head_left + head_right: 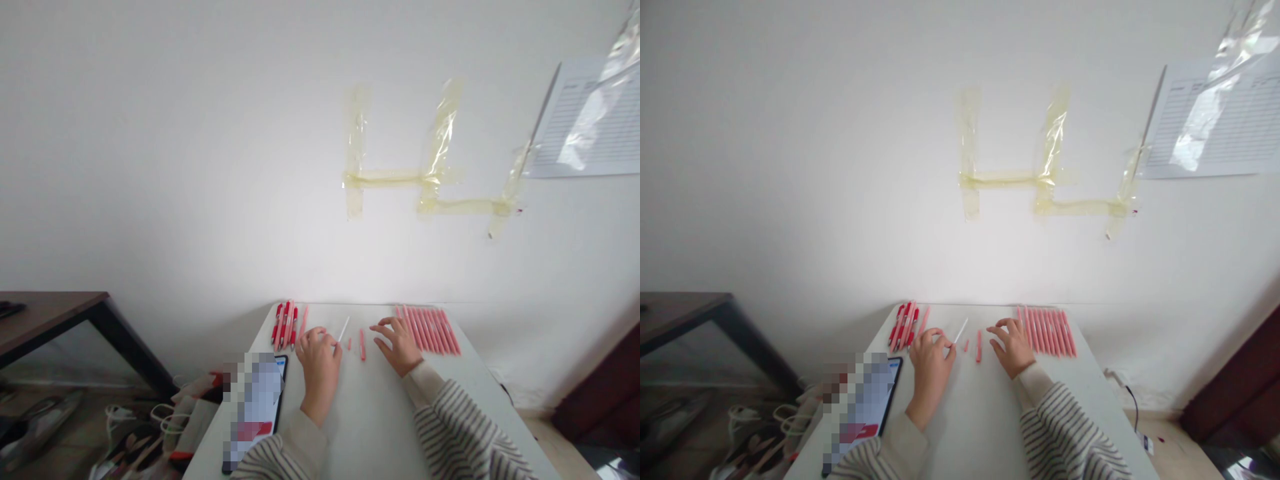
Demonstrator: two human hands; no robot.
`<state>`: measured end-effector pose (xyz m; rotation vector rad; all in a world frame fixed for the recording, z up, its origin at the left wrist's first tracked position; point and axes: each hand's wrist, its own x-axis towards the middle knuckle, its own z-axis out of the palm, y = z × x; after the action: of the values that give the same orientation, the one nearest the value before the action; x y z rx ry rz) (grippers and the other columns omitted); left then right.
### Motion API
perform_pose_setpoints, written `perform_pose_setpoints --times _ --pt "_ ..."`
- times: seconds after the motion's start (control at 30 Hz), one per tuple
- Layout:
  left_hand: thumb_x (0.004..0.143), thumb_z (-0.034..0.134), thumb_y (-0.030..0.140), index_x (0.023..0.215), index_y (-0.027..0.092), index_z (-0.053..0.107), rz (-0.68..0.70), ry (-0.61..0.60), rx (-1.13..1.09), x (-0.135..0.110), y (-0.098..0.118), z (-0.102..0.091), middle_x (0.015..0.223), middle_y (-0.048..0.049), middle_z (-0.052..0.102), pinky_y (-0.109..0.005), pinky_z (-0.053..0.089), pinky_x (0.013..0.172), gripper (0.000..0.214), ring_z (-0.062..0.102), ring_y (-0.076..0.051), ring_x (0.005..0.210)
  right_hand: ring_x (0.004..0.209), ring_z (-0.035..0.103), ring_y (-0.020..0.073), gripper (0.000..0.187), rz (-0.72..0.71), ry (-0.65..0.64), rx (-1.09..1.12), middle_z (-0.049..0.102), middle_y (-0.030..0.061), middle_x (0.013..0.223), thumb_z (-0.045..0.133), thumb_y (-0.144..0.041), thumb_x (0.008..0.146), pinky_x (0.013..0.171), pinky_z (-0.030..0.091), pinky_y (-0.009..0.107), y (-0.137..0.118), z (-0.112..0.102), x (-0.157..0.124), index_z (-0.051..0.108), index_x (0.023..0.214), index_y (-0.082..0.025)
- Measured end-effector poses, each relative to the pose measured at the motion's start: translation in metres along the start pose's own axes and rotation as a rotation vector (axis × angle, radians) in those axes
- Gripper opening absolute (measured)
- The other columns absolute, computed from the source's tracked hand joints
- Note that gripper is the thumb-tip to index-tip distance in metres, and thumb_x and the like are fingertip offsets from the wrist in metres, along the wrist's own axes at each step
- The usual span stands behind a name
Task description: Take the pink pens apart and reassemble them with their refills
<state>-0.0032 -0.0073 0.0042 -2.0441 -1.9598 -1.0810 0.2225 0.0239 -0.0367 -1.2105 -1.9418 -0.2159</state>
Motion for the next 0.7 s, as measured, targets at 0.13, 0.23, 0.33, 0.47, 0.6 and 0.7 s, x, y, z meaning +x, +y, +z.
perform_pose_setpoints --times 0.13,0.23,0.33,0.47,0.6,0.7 --pt "0.077 0.064 0.02 0.073 0.023 0.07 -0.031 -0.049 0.043 -0.0013 0.0025 -0.0026 0.111 -0.0043 0.063 -0.05 0.032 0.105 0.008 0.048 -0.027 0.113 0.104 0.055 0.0257 0.024 0.019 -0.032 -0.007 0.061 0.0084 0.108 0.062 -0.023 0.09 0.091 0.053 0.047 0.0015 0.002 -0.0017 0.07 0.113 -0.028" --pt "0.076 0.064 0.02 0.073 0.022 0.071 -0.044 -0.081 0.067 -0.0018 0.0036 -0.0032 0.112 -0.0046 0.063 -0.051 0.03 0.106 0.008 0.047 -0.028 0.115 0.105 0.055 0.0263 0.025 0.048 -0.071 -0.011 0.061 0.0088 0.11 0.061 -0.022 0.09 0.093 0.052 0.048 0.0025 0.0025 -0.0022 0.07 0.112 -0.027" --pt "0.076 0.065 0.021 0.074 0.022 0.072 -0.05 -0.11 0.085 -0.0028 0.0039 -0.0019 0.114 -0.0048 0.063 -0.05 0.027 0.109 0.008 0.046 -0.028 0.117 0.108 0.055 0.0274 0.025 0.076 -0.115 -0.011 0.06 0.0097 0.111 0.06 -0.023 0.09 0.094 0.052 0.049 0.0026 0.0028 -0.0023 0.071 0.112 -0.027" --pt "0.077 0.064 0.023 0.075 0.022 0.073 -0.032 -0.139 0.096 -0.0055 0.0038 0.0013 0.115 -0.005 0.063 -0.049 0.027 0.11 0.009 0.046 -0.027 0.117 0.108 0.054 0.028 0.025 0.088 -0.13 -0.012 0.06 0.0103 0.111 0.06 -0.022 0.09 0.096 0.051 0.049 0.0023 0.0036 -0.0025 0.071 0.112 -0.026" --pt "0.078 0.064 0.024 0.075 0.022 0.073 -0.011 -0.149 0.09 -0.0082 0.0056 0.0028 0.115 -0.0051 0.063 -0.049 0.028 0.109 0.01 0.045 -0.026 0.118 0.108 0.054 0.0282 0.025 0.085 -0.124 -0.009 0.06 0.0104 0.111 0.061 -0.021 0.089 0.096 0.051 0.049 0.0024 0.0043 -0.003 0.071 0.111 -0.026" --pt "0.079 0.064 0.025 0.076 0.022 0.073 -0.017 -0.181 0.081 -0.0089 0.0091 0.0022 0.117 -0.0052 0.063 -0.049 0.028 0.109 0.01 0.045 -0.026 0.119 0.108 0.055 0.028 0.024 0.075 -0.115 -0.008 0.06 0.0101 0.111 0.061 -0.021 0.089 0.095 0.052 0.049 0.0026 0.0043 -0.003 0.071 0.11 -0.026"
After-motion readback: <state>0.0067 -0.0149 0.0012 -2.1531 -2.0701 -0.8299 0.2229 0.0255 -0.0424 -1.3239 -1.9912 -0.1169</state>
